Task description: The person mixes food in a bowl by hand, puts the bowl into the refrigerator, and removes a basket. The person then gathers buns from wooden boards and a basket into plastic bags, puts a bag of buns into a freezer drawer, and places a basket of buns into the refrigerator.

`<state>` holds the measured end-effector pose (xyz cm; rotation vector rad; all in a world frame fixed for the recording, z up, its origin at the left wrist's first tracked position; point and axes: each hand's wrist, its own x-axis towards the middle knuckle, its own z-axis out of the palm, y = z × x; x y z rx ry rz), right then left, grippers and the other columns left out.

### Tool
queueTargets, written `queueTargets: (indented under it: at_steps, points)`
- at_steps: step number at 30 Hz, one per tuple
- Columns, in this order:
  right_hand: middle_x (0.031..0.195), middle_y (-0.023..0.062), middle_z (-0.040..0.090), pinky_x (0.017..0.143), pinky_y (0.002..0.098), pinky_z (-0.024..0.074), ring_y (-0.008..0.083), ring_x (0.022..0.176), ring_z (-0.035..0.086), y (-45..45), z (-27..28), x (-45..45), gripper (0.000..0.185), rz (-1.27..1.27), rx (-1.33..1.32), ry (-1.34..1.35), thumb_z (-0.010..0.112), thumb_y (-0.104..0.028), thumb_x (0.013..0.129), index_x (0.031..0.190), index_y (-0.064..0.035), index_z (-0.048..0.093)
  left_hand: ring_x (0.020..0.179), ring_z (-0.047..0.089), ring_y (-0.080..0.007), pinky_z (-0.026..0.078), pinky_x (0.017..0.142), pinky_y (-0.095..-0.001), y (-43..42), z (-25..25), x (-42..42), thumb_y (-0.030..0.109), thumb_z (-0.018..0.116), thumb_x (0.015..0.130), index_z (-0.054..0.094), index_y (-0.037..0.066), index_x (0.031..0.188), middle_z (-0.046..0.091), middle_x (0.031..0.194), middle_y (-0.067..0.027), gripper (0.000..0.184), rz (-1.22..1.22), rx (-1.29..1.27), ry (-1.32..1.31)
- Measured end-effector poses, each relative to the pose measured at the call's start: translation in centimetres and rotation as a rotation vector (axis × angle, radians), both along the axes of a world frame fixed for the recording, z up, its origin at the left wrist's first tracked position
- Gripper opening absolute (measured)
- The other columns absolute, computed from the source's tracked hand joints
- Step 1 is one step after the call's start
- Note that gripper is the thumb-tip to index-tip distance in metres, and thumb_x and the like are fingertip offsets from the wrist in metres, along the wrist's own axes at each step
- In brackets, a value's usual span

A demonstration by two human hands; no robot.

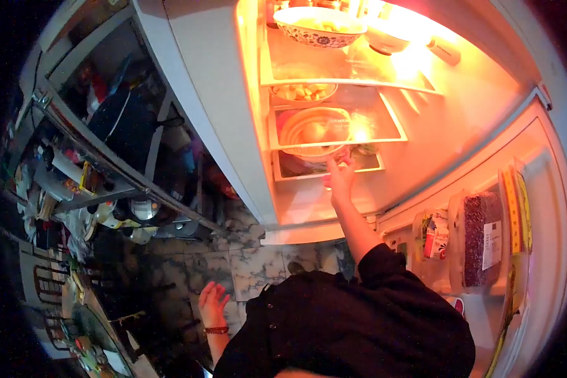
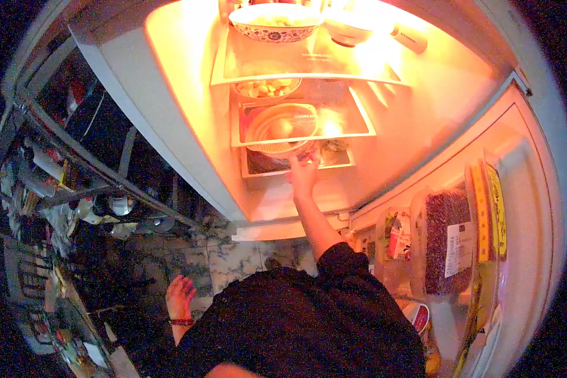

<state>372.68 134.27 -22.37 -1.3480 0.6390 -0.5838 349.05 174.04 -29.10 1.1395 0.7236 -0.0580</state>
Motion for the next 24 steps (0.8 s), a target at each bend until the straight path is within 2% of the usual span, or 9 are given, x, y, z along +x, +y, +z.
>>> queueTargets:
  at_steps: [1, 5, 8, 10, 11, 13, 14, 17, 24]
  points:
    - [0.089, 0.0095, 0.056, 0.044, 0.0264, 0.0465, 0.0184, 0.055, 0.060, 0.5, 0.4, 0.0, 0.068, 0.106, 0.054, 0.067, 0.072, -0.032, 0.081, 0.131, -0.0094, 0.031, 0.100, 0.061, -0.0225, 0.052, 0.082, -0.0401, 0.1, 0.0, 0.1, 0.015, 0.057, 0.093, 0.057, 0.004, 0.119, 0.063, 0.108, -0.0096, 0.028, -0.008, 0.002, -0.004]
    - [0.096, 0.0119, 0.055, 0.046, 0.0293, 0.0496, 0.0213, 0.057, 0.063, 0.9, 0.5, 2.1, 0.075, 0.158, 0.143, 0.070, 0.073, -0.037, 0.080, 0.134, -0.0142, 0.025, 0.100, 0.061, -0.0224, 0.052, 0.082, -0.0401, 0.7, 0.2, 1.0, 0.015, 0.057, 0.093, 0.057, 0.004, 0.119, 0.063, 0.109, -0.0097, 0.028, -0.046, 0.041, 0.004]
    - [0.101, 0.0143, 0.056, 0.051, 0.0327, 0.0543, 0.0242, 0.063, 0.065, 0.5, 0.0, 3.3, 0.067, 0.145, 0.294, 0.117, 0.069, -0.031, 0.083, 0.133, -0.0155, 0.026, 0.100, 0.061, -0.0225, 0.052, 0.082, -0.0401, 0.1, 0.4, 1.0, 0.015, 0.057, 0.093, 0.056, 0.004, 0.120, 0.063, 0.108, -0.0100, 0.029, -0.093, 0.042, -0.050]
    - [0.106, 0.0175, 0.057, 0.058, 0.0330, 0.0573, 0.0273, 0.070, 0.066, 1.4, 0.7, 3.3, 0.060, 0.087, 0.369, -0.071, 0.062, -0.022, 0.086, 0.133, -0.0169, 0.025, 0.100, 0.061, -0.0225, 0.052, 0.083, -0.0405, 0.3, 1.0, 0.8, 0.015, 0.056, 0.093, 0.055, 0.004, 0.122, 0.063, 0.109, -0.0104, 0.031, -0.076, 0.018, -0.031]
    - [0.106, 0.0175, 0.057, 0.058, 0.0330, 0.0573, 0.0273, 0.070, 0.066, 1.7, 1.4, 3.0, 0.060, 0.088, 0.369, -0.072, 0.062, -0.022, 0.086, 0.133, -0.0169, 0.025, 0.100, 0.061, -0.0225, 0.052, 0.083, -0.0405, 0.8, 1.1, 0.7, 0.015, 0.056, 0.093, 0.055, 0.004, 0.122, 0.063, 0.109, -0.0104, 0.031, -0.075, 0.018, -0.032]
    - [0.108, 0.0217, 0.058, 0.064, 0.0354, 0.0598, 0.0312, 0.078, 0.067, 1.7, 2.4, 2.0, 0.051, 0.118, 0.326, -0.166, 0.056, -0.014, 0.086, 0.131, -0.0085, 0.031, 0.101, 0.061, -0.0224, 0.052, 0.083, -0.0404, 1.8, 1.0, 0.3, 0.015, 0.056, 0.093, 0.054, 0.004, 0.123, 0.063, 0.110, -0.0103, 0.032, -0.088, 0.002, -0.036]
    - [0.108, 0.0217, 0.058, 0.064, 0.0354, 0.0598, 0.0312, 0.078, 0.067, 0.9, 1.9, 1.5, 0.051, 0.119, 0.331, -0.171, 0.056, -0.014, 0.086, 0.131, -0.0085, 0.031, 0.101, 0.061, -0.0224, 0.052, 0.083, -0.0404, 2.0, 0.5, -0.2, 0.015, 0.056, 0.093, 0.054, 0.004, 0.123, 0.063, 0.110, -0.0103, 0.032, -0.088, 0.007, -0.040]
    - [0.103, 0.0237, 0.061, 0.069, 0.0396, 0.0611, 0.0341, 0.085, 0.068, 0.9, 1.9, -0.9, 0.036, 0.147, 0.318, -0.173, 0.053, -0.011, 0.086, 0.116, 0.0080, 0.046, 0.101, 0.061, -0.0226, 0.052, 0.083, -0.0403, 4.1, -0.1, -1.0, 0.016, 0.057, 0.093, 0.054, 0.004, 0.123, 0.062, 0.112, -0.0105, 0.033, -0.112, 0.024, -0.012]
    - [0.099, 0.0196, 0.064, 0.072, 0.0407, 0.0599, 0.0319, 0.083, 0.068, 2.3, -2.4, -11.6, 0.034, 0.058, 0.388, -0.070, 0.052, -0.012, 0.086, 0.115, 0.0054, 0.049, 0.103, 0.060, -0.0214, 0.052, 0.082, -0.0383, 6.6, -1.3, -0.1, 0.018, 0.058, 0.093, 0.054, 0.005, 0.124, 0.062, 0.115, -0.0105, 0.034, -0.306, -0.028, -0.010]
